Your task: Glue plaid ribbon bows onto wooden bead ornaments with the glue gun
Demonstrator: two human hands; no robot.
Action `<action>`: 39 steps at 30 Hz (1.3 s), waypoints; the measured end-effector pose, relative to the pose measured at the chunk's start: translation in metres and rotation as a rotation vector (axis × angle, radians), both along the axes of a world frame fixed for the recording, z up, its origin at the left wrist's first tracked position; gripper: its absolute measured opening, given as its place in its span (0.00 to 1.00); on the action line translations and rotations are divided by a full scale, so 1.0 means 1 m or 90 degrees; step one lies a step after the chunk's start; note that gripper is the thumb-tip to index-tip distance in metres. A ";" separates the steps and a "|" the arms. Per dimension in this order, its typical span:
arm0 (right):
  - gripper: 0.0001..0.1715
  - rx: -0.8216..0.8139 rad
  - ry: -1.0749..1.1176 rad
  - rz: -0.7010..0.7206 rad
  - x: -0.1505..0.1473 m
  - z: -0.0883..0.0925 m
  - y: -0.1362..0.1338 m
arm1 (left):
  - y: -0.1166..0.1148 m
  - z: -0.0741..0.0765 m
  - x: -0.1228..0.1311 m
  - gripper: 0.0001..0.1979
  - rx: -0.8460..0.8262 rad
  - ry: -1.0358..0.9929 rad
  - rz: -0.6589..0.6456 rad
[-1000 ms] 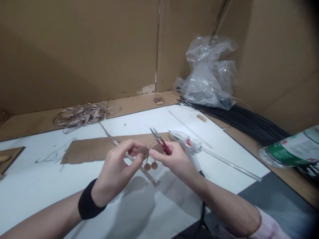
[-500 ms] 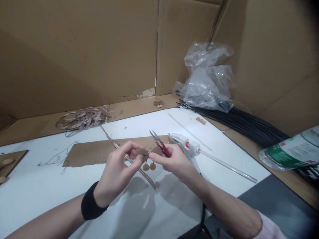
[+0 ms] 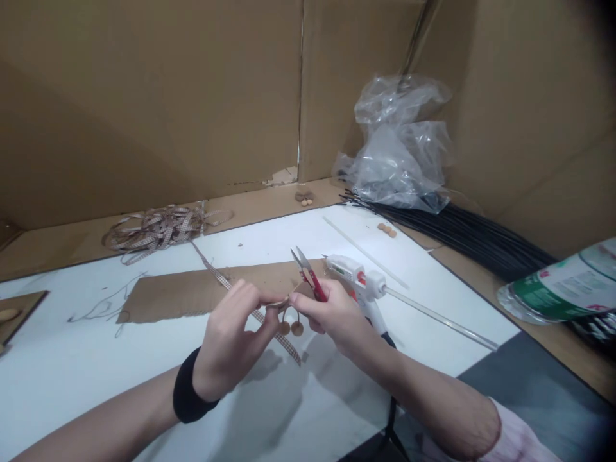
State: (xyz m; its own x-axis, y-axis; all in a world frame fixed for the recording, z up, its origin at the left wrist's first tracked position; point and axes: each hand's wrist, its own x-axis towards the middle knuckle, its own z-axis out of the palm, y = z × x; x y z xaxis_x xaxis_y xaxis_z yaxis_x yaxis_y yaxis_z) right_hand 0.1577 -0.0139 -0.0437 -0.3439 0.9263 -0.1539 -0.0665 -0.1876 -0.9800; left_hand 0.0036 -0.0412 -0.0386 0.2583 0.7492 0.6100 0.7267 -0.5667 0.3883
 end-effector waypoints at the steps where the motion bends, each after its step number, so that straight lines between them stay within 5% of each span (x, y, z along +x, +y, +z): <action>1: 0.14 0.002 -0.012 -0.003 0.000 0.000 0.000 | 0.000 0.000 0.000 0.06 -0.003 -0.001 0.001; 9: 0.08 0.043 -0.060 0.078 0.009 0.005 0.003 | 0.002 0.007 -0.002 0.06 -0.141 -0.053 0.061; 12: 0.08 0.043 -0.062 0.066 0.010 0.003 0.004 | 0.005 0.011 -0.004 0.11 -0.203 -0.049 0.029; 19: 0.09 0.099 -0.121 0.048 0.008 0.005 0.002 | 0.008 0.013 -0.004 0.05 -0.268 0.001 -0.030; 28: 0.08 0.121 -0.160 0.049 0.007 0.006 0.000 | 0.009 0.016 -0.005 0.04 -0.307 0.018 -0.047; 39: 0.08 0.135 -0.122 0.029 0.004 0.013 -0.002 | 0.008 0.018 -0.001 0.05 -0.319 -0.022 0.031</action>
